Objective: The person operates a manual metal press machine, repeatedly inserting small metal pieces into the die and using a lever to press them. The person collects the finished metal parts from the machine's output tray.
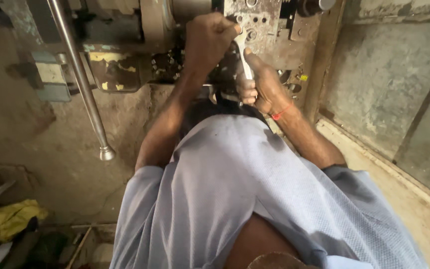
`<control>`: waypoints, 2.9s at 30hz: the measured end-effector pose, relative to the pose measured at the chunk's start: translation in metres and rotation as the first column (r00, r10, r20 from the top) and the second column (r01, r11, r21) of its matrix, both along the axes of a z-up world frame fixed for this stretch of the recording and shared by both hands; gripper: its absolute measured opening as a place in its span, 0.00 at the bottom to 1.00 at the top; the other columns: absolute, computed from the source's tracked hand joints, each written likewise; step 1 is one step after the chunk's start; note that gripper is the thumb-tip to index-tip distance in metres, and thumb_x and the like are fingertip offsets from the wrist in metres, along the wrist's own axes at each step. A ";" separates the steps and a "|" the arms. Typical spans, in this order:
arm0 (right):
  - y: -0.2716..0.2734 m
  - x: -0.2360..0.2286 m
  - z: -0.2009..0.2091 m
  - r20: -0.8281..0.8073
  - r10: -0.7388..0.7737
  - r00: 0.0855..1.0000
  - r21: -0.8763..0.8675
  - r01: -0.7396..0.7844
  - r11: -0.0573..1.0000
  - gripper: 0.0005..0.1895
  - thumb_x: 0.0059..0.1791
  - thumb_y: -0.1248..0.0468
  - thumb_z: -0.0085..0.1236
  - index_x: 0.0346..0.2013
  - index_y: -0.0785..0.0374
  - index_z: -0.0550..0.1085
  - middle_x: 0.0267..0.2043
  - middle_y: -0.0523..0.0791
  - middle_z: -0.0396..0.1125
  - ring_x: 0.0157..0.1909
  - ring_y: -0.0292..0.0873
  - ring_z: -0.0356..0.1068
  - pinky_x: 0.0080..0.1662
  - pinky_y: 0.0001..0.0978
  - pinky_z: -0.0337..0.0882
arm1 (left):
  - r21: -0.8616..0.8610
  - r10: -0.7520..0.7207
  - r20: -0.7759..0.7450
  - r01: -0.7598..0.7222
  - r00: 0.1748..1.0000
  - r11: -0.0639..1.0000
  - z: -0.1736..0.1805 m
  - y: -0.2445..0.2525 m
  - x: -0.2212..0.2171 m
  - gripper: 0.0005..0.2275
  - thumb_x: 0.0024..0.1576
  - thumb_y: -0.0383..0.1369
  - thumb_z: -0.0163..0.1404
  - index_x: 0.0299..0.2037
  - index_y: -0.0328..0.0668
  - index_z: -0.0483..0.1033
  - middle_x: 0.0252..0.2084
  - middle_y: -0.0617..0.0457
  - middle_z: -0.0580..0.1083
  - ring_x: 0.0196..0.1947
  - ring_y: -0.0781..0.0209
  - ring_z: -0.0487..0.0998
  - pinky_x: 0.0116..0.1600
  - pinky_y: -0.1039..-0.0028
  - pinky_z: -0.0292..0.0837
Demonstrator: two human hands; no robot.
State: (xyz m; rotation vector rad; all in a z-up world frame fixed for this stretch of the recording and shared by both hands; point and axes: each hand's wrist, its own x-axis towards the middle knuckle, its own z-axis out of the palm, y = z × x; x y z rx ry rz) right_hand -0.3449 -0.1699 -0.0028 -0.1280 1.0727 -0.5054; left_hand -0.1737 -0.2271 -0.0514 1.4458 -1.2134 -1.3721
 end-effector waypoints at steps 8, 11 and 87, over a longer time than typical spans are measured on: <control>-0.030 -0.039 0.039 -0.343 0.316 0.885 -0.302 -0.422 0.855 0.16 0.60 0.62 0.45 0.58 0.68 0.71 0.21 0.40 0.63 0.13 0.29 0.54 0.16 0.22 0.51 | 0.187 0.084 -0.260 -0.035 0.962 0.982 0.001 0.015 -0.001 0.07 0.59 0.29 0.59 0.35 0.30 0.81 0.27 0.50 0.81 0.24 0.66 0.83 0.29 0.77 0.82; -0.038 -0.042 0.040 -0.502 0.356 0.788 -0.290 -0.541 0.790 0.19 0.59 0.62 0.47 0.62 0.68 0.69 0.20 0.42 0.66 0.13 0.30 0.56 0.15 0.23 0.54 | 0.195 0.076 -0.229 -0.031 0.971 0.980 0.004 0.025 0.005 0.06 0.60 0.30 0.58 0.38 0.32 0.82 0.29 0.51 0.81 0.25 0.67 0.83 0.31 0.79 0.81; 0.011 -0.066 -0.112 -0.901 -0.295 0.320 -0.434 -0.708 0.557 0.11 0.49 0.65 0.62 0.40 0.73 0.78 0.32 0.51 0.75 0.31 0.44 0.74 0.35 0.37 0.73 | -0.183 -0.023 0.063 0.034 0.998 0.983 -0.085 0.064 -0.021 0.21 0.71 0.30 0.42 0.73 0.30 0.58 0.74 0.37 0.61 0.75 0.48 0.61 0.78 0.64 0.58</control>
